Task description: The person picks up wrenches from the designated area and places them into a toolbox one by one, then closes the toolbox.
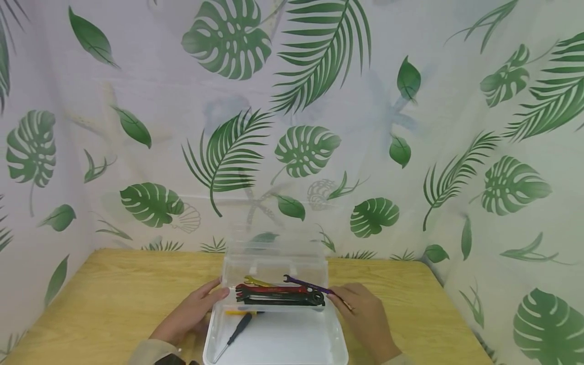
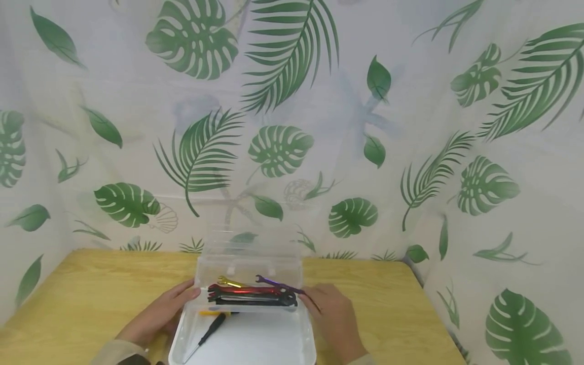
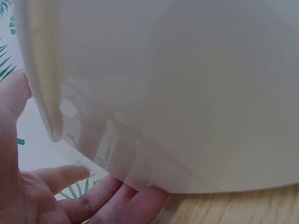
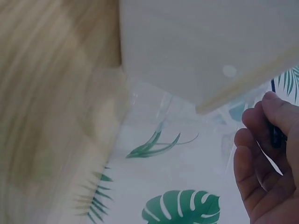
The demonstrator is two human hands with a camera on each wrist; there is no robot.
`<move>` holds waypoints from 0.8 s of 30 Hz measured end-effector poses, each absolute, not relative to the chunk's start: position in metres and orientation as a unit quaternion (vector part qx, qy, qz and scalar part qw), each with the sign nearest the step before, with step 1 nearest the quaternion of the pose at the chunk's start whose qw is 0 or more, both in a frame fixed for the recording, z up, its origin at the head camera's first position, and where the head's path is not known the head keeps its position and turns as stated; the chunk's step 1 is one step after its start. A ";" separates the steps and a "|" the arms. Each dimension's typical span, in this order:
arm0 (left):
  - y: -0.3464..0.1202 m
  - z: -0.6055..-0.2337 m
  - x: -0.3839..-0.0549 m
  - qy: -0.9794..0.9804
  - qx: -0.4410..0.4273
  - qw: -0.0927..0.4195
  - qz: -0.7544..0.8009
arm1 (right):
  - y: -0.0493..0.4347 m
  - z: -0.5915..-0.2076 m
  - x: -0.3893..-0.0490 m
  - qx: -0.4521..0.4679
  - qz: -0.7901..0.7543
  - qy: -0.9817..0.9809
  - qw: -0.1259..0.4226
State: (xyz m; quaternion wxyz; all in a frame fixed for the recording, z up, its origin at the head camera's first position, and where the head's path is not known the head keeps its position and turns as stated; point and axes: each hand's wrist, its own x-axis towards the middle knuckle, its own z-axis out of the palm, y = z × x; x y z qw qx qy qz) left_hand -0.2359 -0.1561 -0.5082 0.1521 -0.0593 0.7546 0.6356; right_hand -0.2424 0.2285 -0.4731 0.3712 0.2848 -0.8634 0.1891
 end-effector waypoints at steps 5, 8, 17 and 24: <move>-0.156 -0.505 -0.236 0.756 -0.065 0.144 0.635 | 0.212 -0.462 -0.248 0.317 0.157 -0.865 0.355; -0.157 -0.504 -0.236 0.763 -0.070 0.140 0.627 | 0.203 -0.453 -0.251 0.328 0.131 -0.874 0.333; -0.157 -0.507 -0.236 0.787 -0.057 0.124 0.602 | 0.185 -0.444 -0.268 0.380 0.091 -0.887 0.245; -0.157 -0.506 -0.234 0.782 -0.060 0.127 0.607 | 0.178 -0.442 -0.275 0.394 0.087 -0.895 0.189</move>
